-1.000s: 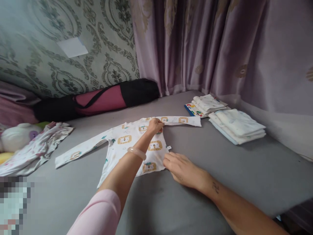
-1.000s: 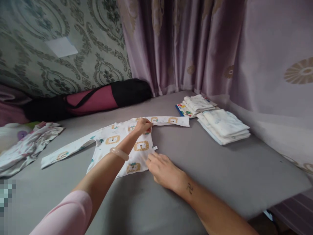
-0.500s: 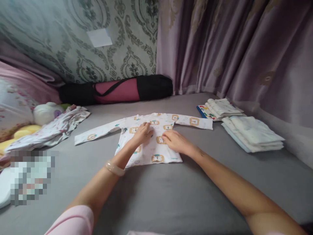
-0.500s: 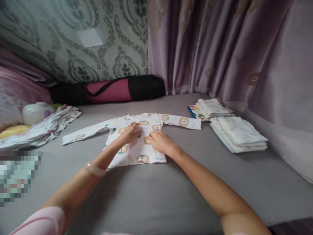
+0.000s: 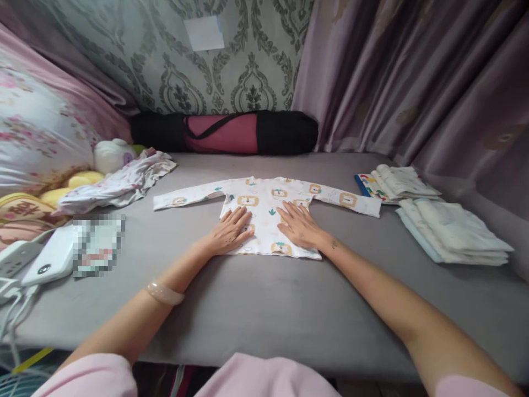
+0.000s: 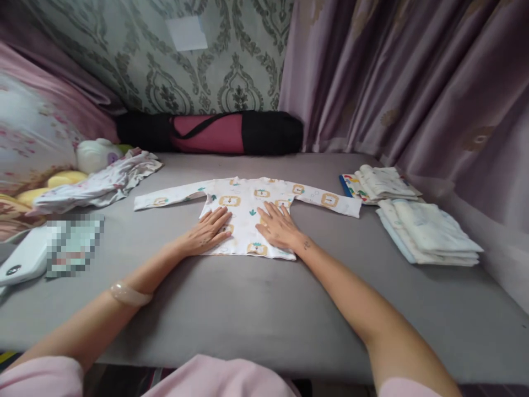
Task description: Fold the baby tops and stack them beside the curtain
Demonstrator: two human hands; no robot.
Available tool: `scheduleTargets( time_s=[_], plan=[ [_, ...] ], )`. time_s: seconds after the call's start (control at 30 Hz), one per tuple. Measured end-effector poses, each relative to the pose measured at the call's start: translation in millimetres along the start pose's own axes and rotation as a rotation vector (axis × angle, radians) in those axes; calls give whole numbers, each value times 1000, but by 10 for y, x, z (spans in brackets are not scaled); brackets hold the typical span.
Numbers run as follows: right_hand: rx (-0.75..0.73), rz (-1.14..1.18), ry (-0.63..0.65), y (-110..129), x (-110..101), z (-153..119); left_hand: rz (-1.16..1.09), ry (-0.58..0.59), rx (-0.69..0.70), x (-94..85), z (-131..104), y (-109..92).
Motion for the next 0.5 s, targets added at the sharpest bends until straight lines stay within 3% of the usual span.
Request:
scheduleTargets(
  time_s=[0.3, 0.5],
  plan=[
    [-191, 36, 122, 243, -2, -542, -76, 13, 80, -127, -344, 141],
    [-218, 156, 222, 411, -67, -793, -144, 124, 61, -234, -421, 197]
  ],
)
Point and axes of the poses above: each hand's wrist, its own z-axis towards the middle knuckle, its own x-axis out of the palm, y = z × x, the point moved 5 cm from there along z, towards the middle knuckle, and after that the axes turned 8 degrees about z, right-handed, at the moved point
